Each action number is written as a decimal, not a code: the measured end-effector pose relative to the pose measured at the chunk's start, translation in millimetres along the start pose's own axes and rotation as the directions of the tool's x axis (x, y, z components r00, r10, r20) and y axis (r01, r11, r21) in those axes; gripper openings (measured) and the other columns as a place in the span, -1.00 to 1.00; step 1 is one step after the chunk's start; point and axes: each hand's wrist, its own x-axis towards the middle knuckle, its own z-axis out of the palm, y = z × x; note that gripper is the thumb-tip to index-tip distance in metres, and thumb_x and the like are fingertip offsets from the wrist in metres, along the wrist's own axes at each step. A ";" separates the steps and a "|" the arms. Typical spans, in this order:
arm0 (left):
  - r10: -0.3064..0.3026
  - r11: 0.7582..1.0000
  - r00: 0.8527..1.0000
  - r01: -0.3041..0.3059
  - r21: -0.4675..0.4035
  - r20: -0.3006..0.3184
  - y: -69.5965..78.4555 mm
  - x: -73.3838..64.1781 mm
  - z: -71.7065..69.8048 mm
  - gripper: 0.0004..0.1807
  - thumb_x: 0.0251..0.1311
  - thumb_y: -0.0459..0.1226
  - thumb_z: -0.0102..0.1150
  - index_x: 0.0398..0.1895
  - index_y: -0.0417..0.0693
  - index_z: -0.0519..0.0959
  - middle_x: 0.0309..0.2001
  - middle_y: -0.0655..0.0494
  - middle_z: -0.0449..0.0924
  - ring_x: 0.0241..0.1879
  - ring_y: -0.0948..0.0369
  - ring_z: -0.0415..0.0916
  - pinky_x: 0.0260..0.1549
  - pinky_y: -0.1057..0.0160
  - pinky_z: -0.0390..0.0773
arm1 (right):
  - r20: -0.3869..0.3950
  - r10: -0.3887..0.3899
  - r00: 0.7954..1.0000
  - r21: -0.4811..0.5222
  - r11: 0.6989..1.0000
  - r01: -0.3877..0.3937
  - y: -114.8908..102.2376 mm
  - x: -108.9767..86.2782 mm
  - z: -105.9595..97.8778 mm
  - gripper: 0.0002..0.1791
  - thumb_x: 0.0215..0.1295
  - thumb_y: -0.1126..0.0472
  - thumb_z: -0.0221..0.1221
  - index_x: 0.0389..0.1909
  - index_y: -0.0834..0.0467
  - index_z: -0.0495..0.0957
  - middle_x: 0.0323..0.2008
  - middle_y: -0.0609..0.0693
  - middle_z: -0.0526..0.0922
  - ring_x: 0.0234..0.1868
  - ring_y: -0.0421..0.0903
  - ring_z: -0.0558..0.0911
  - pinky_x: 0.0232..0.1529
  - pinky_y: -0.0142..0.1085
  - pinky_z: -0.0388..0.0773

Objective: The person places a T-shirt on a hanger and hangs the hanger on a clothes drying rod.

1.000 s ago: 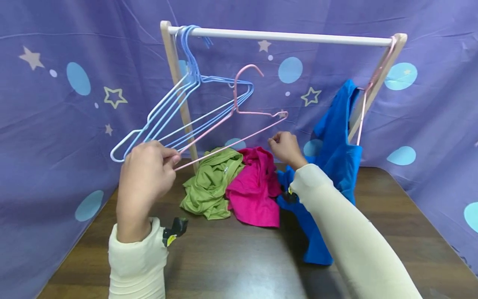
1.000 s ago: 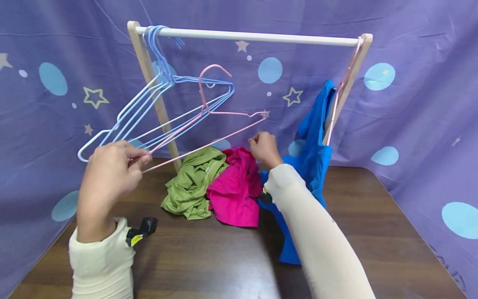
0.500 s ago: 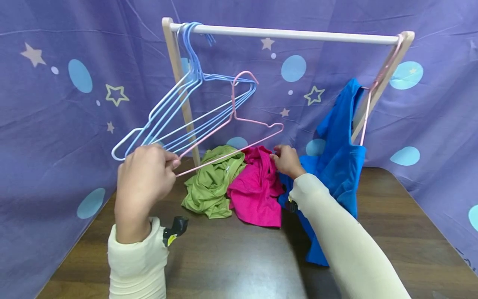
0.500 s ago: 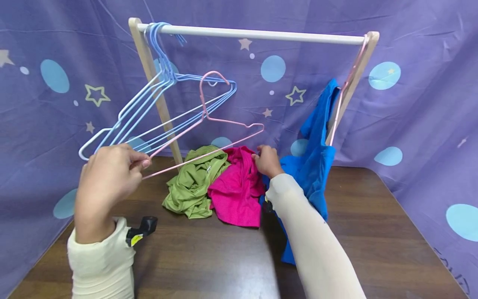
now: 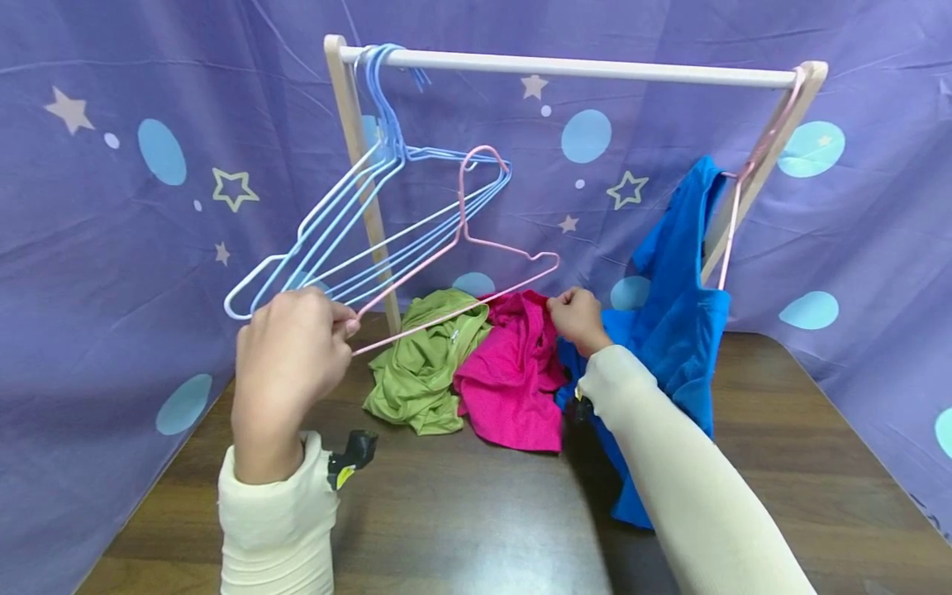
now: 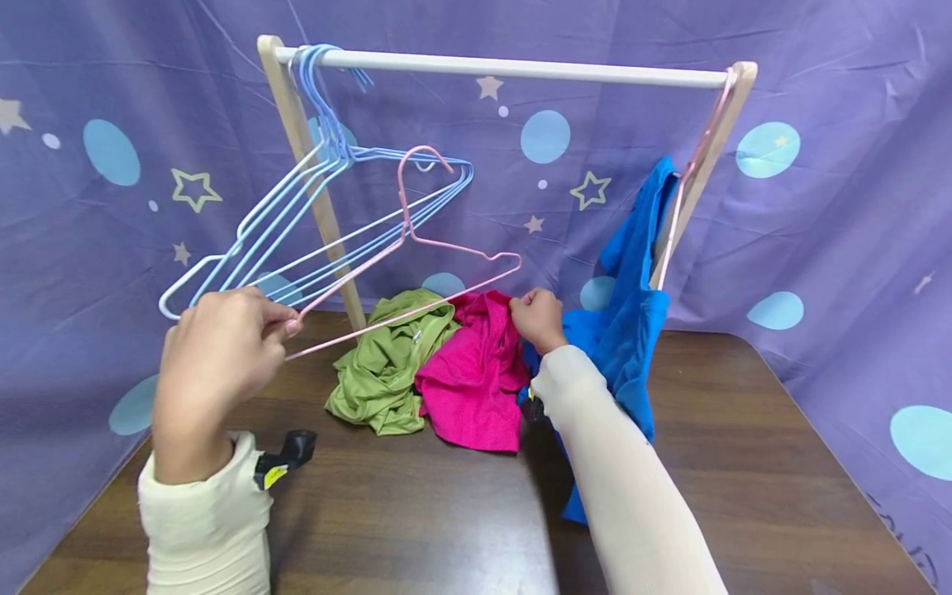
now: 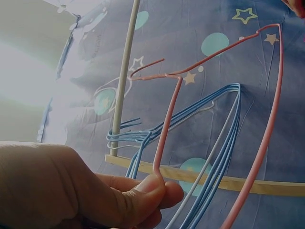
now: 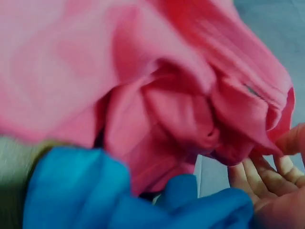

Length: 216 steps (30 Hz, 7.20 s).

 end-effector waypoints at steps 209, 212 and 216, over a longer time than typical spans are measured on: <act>0.632 0.759 0.746 -0.651 -0.025 -0.211 100.5 -9.1 79.0 -0.82 0.14 -0.35 0.46 -0.19 -0.13 0.71 -0.25 0.05 0.62 -0.21 0.08 0.53 -0.12 0.14 0.56 | -0.678 -0.602 0.422 -0.216 0.711 0.669 -79.0 -84.8 -21.3 -0.96 0.13 0.40 0.41 -0.38 0.25 0.75 -0.35 0.09 0.79 -0.35 0.11 0.70 -0.30 -0.02 0.60; 0.665 0.737 0.739 -0.673 -0.061 -0.108 103.5 -3.7 97.9 -0.83 0.21 -0.34 0.41 -0.15 -0.15 0.69 -0.19 0.03 0.63 -0.16 0.08 0.56 -0.03 0.17 0.58 | -0.682 -0.598 0.420 -0.208 0.710 0.673 -78.8 -84.1 -21.9 -0.95 0.13 0.41 0.41 -0.37 0.25 0.76 -0.35 0.10 0.79 -0.35 0.11 0.71 -0.29 -0.02 0.62; 0.669 0.739 0.742 -0.671 -0.070 -0.042 104.7 2.2 121.5 -0.81 0.27 -0.32 0.36 -0.09 -0.19 0.67 -0.10 -0.01 0.64 -0.05 0.04 0.59 0.09 0.13 0.57 | -0.686 -0.595 0.418 -0.201 0.708 0.677 -78.9 -83.6 -22.3 -0.95 0.14 0.41 0.41 -0.37 0.25 0.77 -0.35 0.11 0.79 -0.35 0.11 0.72 -0.27 -0.02 0.64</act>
